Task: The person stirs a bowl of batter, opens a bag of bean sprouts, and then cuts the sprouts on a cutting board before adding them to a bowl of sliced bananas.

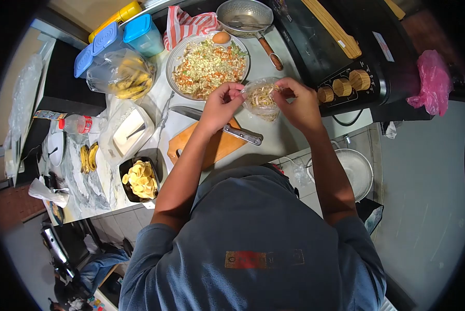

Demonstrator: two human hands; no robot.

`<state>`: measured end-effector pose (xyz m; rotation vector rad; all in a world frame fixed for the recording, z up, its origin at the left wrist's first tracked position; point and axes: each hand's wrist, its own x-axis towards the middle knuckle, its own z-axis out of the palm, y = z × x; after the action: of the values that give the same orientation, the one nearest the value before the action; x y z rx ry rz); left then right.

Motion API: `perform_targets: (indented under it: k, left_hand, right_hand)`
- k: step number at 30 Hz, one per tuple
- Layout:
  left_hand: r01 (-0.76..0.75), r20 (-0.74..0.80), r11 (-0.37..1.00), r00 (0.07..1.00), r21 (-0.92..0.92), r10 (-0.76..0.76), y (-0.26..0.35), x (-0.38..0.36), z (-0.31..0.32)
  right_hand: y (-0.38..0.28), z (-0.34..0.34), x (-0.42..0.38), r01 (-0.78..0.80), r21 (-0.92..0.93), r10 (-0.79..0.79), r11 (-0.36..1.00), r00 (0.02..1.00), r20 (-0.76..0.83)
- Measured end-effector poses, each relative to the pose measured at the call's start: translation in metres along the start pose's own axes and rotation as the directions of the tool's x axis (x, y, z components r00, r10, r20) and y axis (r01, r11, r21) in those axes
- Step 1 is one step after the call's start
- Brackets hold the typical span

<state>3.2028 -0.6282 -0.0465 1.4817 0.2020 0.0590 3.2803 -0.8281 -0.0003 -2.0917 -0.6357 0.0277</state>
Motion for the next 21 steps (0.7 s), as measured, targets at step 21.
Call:
perform_targets:
  k: [21]
  left_hand:
    - [0.031,-0.029,0.999,0.999,-0.028,-0.032,0.002,0.001,-0.001]
  right_hand:
    - [0.007,0.001,0.005,-0.068,0.074,0.069,0.995,0.998,-0.013]
